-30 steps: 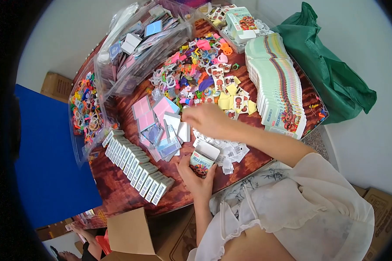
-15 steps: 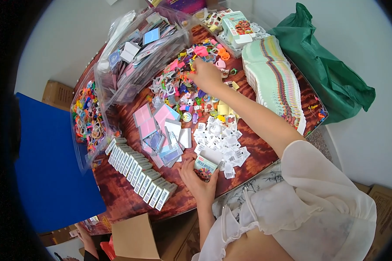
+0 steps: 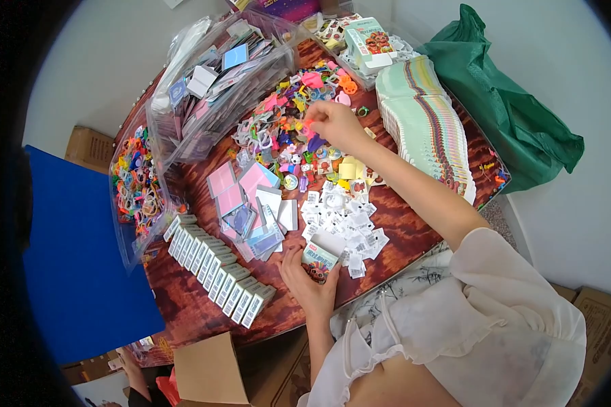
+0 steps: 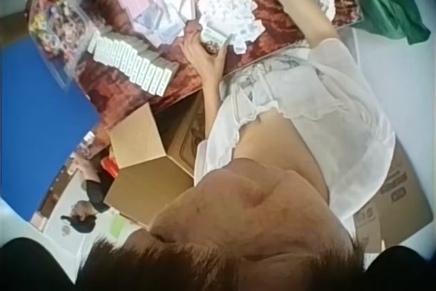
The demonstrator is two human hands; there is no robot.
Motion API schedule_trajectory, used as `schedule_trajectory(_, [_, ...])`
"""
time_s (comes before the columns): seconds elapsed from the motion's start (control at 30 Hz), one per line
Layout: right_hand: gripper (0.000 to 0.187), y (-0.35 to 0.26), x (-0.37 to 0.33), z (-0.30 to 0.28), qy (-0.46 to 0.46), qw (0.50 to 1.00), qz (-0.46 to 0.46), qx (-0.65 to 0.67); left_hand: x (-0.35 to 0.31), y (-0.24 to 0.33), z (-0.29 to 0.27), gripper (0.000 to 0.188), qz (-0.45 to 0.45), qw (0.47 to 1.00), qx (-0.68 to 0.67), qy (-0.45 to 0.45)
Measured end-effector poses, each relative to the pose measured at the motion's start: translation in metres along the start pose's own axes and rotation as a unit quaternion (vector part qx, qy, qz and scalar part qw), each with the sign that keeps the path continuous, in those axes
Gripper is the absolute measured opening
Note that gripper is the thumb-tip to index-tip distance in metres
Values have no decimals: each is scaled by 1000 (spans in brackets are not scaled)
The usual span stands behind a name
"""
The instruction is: Sort small toy cards and place them into individual white boxes, then stack the completed boxes.
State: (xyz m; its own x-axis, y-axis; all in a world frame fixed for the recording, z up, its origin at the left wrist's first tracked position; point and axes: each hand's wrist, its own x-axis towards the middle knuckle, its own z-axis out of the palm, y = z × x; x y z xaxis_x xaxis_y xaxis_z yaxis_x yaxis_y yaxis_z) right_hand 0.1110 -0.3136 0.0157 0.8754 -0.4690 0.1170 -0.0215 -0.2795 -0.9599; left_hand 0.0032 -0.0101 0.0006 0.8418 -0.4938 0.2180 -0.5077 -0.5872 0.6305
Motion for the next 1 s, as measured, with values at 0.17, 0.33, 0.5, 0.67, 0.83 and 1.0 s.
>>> schedule_trajectory(0.17, [18, 2, -11, -8, 23, 967, -71, -244, -1, -1, 1, 75, 2, 1000, -1, 3])
schedule_trajectory(0.33, [24, 6, -19, -25, -30, 996, 20, -78, 0, 1, 0, 73, -1, 1000, -6, -1])
schedule_trajectory(0.5, [27, -11, -36, -26, -119, 982, 127, 74, 0, -1, 0, 73, 2, 1000, -1, 2])
schedule_trajectory(0.67, [30, -2, -38, -27, -71, 980, -2, -184, 1, 1, 0, 73, 6, 1000, 1, 7])
schedule_trajectory(0.83, [26, 0, -40, -18, 21, 934, -133, -332, 0, 1, 0, 74, 9, 1000, 2, 5])
schedule_trajectory(1.0, [13, 7, -33, -5, -2, 865, -233, -444, -2, 1, 0, 75, 12, 1000, 0, 8])
